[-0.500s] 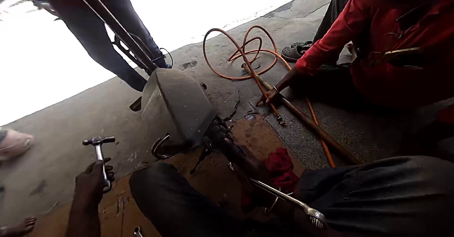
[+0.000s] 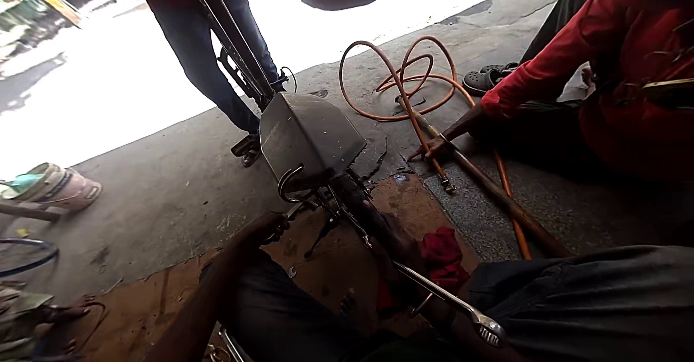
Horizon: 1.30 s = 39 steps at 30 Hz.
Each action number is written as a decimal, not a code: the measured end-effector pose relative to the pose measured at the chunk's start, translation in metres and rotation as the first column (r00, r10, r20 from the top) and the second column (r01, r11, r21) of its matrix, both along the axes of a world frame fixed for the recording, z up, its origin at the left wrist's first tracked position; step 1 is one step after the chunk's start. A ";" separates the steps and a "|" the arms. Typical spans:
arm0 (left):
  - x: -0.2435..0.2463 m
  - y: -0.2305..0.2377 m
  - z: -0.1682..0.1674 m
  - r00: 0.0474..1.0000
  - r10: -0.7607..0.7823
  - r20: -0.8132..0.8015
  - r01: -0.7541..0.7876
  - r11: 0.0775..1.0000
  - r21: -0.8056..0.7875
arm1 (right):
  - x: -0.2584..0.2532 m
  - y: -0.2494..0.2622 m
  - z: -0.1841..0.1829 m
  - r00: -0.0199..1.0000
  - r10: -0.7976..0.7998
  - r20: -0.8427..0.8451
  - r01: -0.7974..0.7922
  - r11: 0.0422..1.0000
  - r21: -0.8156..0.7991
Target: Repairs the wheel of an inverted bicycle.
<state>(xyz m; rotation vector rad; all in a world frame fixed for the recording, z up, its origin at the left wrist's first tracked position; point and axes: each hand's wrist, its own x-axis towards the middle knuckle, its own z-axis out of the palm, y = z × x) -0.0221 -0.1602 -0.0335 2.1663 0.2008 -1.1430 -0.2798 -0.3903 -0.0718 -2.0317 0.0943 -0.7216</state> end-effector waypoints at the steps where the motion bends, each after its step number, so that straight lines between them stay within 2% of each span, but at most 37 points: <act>1: 0.012 0.002 0.008 0.993 0.097 0.067 -0.094 0.995 -0.042 | 0.000 -0.001 0.001 1.000 0.001 0.005 -0.001 1.000 0.000; 3: 0.032 0.003 0.022 0.925 0.314 0.212 -0.284 0.945 -0.162 | 0.001 -0.002 0.001 1.000 0.009 0.010 -0.009 1.000 0.008; 5: 0.040 0.000 0.019 0.807 0.474 0.353 -0.413 0.879 -0.236 | 0.002 -0.002 0.003 1.000 0.020 0.014 -0.020 1.000 0.010; 6: 0.034 -0.005 0.011 0.776 0.472 0.417 -0.419 0.881 -0.218 | 0.001 -0.002 0.005 0.999 0.026 0.018 -0.026 1.000 0.008; 7: 0.020 -0.009 0.002 0.802 0.399 0.445 -0.370 0.916 -0.154 | -0.001 -0.001 0.009 0.999 0.020 0.048 -0.021 1.000 0.016; 8: 0.001 -0.012 -0.005 0.876 0.246 0.414 -0.250 0.967 -0.045 | -0.001 0.003 0.016 0.996 0.003 0.093 -0.006 0.999 0.031; 9: -0.016 -0.015 -0.008 0.953 0.060 0.296 -0.083 0.994 0.066 | -0.002 0.004 0.019 0.996 -0.003 0.090 0.000 1.000 0.025; 10: -0.028 -0.018 -0.008 0.988 -0.089 0.126 0.074 0.990 0.123 | -0.002 0.003 0.015 0.997 -0.013 0.082 0.011 1.000 0.026; 11: -0.032 -0.022 -0.006 0.988 -0.153 0.011 0.150 0.979 0.135 | -0.001 0.001 0.008 0.998 -0.022 0.053 0.021 1.000 0.015; 12: -0.030 -0.024 -0.002 0.988 -0.146 -0.040 0.150 0.981 0.120 | 0.000 -0.002 0.002 0.999 -0.026 0.025 0.026 1.000 -0.005; 14: -0.018 -0.014 -0.001 0.999 -0.026 -0.028 0.027 0.999 0.023 | -0.001 -0.002 0.000 1.000 -0.020 -0.009 0.020 1.000 -0.006; 16: -0.001 -0.009 -0.003 0.989 0.140 0.050 -0.136 0.987 -0.082 | -0.001 -0.004 0.002 1.000 -0.015 -0.021 0.015 1.000 0.008; 19: 0.008 -0.012 -0.015 0.912 0.361 0.193 -0.331 0.928 -0.167 | -0.001 -0.005 0.004 1.000 -0.001 -0.030 0.002 1.000 0.028; 20: 0.000 -0.015 -0.022 0.900 0.363 0.240 -0.337 0.930 -0.145 | 0.000 -0.005 0.003 1.000 -0.001 -0.024 0.001 1.000 0.024; 21: -0.015 -0.018 -0.028 0.918 0.300 0.258 -0.285 0.954 -0.096 | 0.000 -0.005 0.002 1.000 -0.008 -0.013 0.008 1.000 0.017; 23: -0.043 -0.022 -0.033 0.991 0.043 0.124 -0.043 0.999 0.002 | 0.000 -0.005 0.000 0.999 -0.032 0.012 0.032 0.999 0.002; 24: -0.048 -0.024 -0.031 0.999 -0.025 0.040 0.025 1.000 -0.005 | -0.001 -0.005 0.001 0.999 -0.045 0.005 0.045 0.999 0.001; 27: -0.031 -0.034 -0.019 1.000 0.025 -0.010 -0.026 0.996 -0.090 | -0.009 -0.005 0.019 0.998 -0.048 -0.046 0.050 0.998 0.048; 31: -0.002 -0.035 -0.025 0.975 0.185 0.123 -0.178 0.982 -0.069 | -0.004 -0.007 0.003 0.999 -0.009 -0.032 0.010 1.000 0.022; 33: 0.014 -0.026 -0.038 0.961 0.166 0.222 -0.173 0.985 0.015 | -0.001 -0.006 -0.002 1.000 -0.008 -0.023 0.009 0.999 0.037; 35: 0.025 -0.019 -0.057 0.936 -0.011 0.352 -0.076 0.970 0.232 | -0.003 -0.006 -0.006 1.000 -0.019 -0.009 0.019 0.999 0.041; 37: 0.033 -0.015 -0.071 0.902 -0.221 0.370 0.018 0.878 0.479 | -0.007 -0.007 -0.004 1.000 -0.006 -0.008 0.006 1.000 0.024; 39: 0.041 -0.005 -0.090 0.885 -0.354 0.302 0.103 0.782 0.614 | -0.005 -0.005 0.005 1.000 -0.010 0.013 0.009 0.999 0.050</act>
